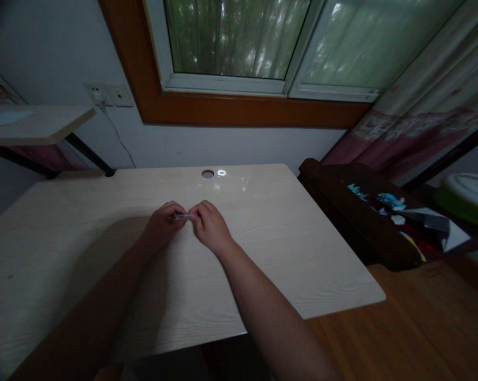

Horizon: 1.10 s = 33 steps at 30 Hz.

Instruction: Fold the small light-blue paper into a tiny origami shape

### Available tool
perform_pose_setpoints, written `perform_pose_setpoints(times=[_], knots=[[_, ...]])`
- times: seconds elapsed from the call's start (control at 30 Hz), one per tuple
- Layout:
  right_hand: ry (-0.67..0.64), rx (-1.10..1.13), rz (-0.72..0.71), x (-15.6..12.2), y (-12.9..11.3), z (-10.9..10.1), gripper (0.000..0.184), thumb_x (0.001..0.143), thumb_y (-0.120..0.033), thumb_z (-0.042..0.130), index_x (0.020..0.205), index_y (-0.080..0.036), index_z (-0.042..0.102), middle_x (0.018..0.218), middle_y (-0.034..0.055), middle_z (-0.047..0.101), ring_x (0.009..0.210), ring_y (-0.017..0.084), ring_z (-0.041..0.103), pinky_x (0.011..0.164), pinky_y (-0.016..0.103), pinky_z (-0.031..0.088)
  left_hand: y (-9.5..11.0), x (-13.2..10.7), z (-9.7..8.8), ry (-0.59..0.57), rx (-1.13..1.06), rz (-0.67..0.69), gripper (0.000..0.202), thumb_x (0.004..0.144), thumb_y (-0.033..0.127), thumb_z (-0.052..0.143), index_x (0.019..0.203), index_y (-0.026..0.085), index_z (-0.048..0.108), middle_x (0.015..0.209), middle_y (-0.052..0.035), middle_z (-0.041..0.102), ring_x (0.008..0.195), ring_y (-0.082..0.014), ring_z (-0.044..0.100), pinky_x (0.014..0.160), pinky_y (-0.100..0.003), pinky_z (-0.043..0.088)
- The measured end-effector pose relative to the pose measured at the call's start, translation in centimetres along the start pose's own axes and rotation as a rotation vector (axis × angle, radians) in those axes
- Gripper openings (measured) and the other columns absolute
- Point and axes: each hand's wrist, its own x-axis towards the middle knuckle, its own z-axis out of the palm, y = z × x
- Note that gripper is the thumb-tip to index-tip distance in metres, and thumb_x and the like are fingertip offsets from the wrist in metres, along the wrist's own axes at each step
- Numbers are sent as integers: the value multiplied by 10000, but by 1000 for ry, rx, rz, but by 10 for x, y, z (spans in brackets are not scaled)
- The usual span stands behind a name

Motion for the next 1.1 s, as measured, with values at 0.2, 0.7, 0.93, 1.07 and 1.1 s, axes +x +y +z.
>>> perform_pose_setpoints(times=[0.2, 0.7, 0.93, 1.07, 1.1], knots=[[-47, -69, -58, 0, -4, -4, 84, 942, -186, 499, 905, -198, 574, 907, 69, 574, 886, 216, 530, 809, 349, 438, -1, 1, -1, -27, 75, 55, 39, 820, 226, 636, 786, 206, 639, 784, -27, 637, 797, -195, 572, 758, -318, 439], [17, 135, 25, 1, 6, 1, 56, 921, -202, 574, 873, -204, 602, 850, 23, 576, 836, 169, 558, 768, 291, 438, -7, -3, -2, -14, -118, -88, 145, 840, 345, 657, 811, 207, 692, 798, -27, 667, 755, -170, 608, 689, -268, 463], [-10, 110, 52, 1, 5, 1, 80, 900, -168, 549, 841, -207, 588, 839, 27, 570, 826, 180, 553, 756, 301, 439, -4, -2, -1, -8, -109, -90, 87, 819, 289, 663, 846, 210, 690, 841, -27, 665, 769, -166, 609, 692, -269, 464], [-18, 110, 46, 1, 3, 0, 82, 892, -167, 549, 834, -207, 590, 841, 27, 570, 832, 182, 555, 757, 302, 443, -4, -2, -1, -14, -112, -53, 87, 822, 292, 658, 844, 215, 693, 833, -32, 664, 782, -172, 609, 709, -277, 469], [-18, 111, 43, 1, 3, -1, 84, 893, -166, 546, 835, -207, 591, 843, 28, 570, 833, 182, 555, 758, 302, 443, -4, -2, -2, -17, -113, -46, 88, 824, 292, 657, 843, 215, 694, 832, -33, 665, 783, -174, 610, 713, -280, 471]])
